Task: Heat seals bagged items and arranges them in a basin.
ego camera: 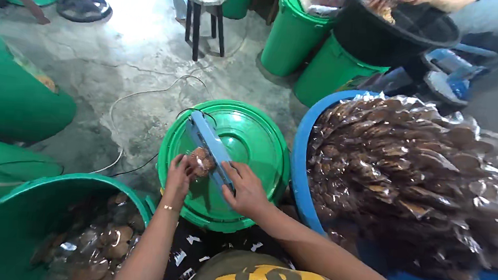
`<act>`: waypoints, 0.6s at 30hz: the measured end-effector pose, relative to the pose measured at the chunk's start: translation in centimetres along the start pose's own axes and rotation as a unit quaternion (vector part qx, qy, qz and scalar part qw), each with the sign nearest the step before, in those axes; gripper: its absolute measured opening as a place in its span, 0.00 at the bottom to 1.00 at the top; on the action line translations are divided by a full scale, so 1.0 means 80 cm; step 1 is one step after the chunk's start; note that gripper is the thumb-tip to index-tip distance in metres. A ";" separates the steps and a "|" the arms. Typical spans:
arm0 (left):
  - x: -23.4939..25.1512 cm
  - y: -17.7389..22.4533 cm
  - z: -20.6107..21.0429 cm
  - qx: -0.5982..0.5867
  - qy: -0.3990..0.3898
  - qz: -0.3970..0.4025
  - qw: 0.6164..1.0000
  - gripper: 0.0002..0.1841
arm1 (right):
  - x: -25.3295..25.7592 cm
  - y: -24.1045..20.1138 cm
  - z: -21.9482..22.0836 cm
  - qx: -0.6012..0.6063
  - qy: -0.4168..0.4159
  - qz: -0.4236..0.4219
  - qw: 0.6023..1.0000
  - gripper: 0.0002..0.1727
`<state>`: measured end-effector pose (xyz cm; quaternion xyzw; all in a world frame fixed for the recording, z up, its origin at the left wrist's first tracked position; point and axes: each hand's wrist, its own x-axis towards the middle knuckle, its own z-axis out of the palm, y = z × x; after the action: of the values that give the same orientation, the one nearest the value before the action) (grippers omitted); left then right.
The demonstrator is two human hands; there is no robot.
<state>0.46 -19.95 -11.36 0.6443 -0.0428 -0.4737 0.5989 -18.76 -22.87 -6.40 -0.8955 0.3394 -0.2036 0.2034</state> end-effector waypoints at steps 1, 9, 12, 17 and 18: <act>0.000 -0.002 -0.001 -0.010 0.001 0.006 1.000 0.22 | 0.001 -0.001 -0.003 0.014 -0.017 0.011 1.000 0.30; -0.031 0.013 0.017 0.006 -0.139 0.034 0.990 0.34 | 0.000 0.007 -0.016 0.088 -0.051 0.058 0.993 0.30; -0.026 0.007 0.030 0.144 -0.153 0.094 0.973 0.15 | 0.001 0.004 -0.020 0.093 -0.026 0.028 0.995 0.25; -0.042 0.008 -0.005 0.224 -0.116 0.249 0.935 0.32 | -0.026 0.006 -0.054 0.121 0.101 -0.122 0.980 0.20; -0.048 0.010 -0.028 0.225 -0.131 0.255 0.931 0.35 | -0.042 0.012 -0.080 0.124 0.109 -0.096 0.982 0.20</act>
<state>0.25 -16.11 -8.94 0.6620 -0.3891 -0.3635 0.5275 -24.75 -22.64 -2.31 -0.8643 0.2438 -0.3593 0.2538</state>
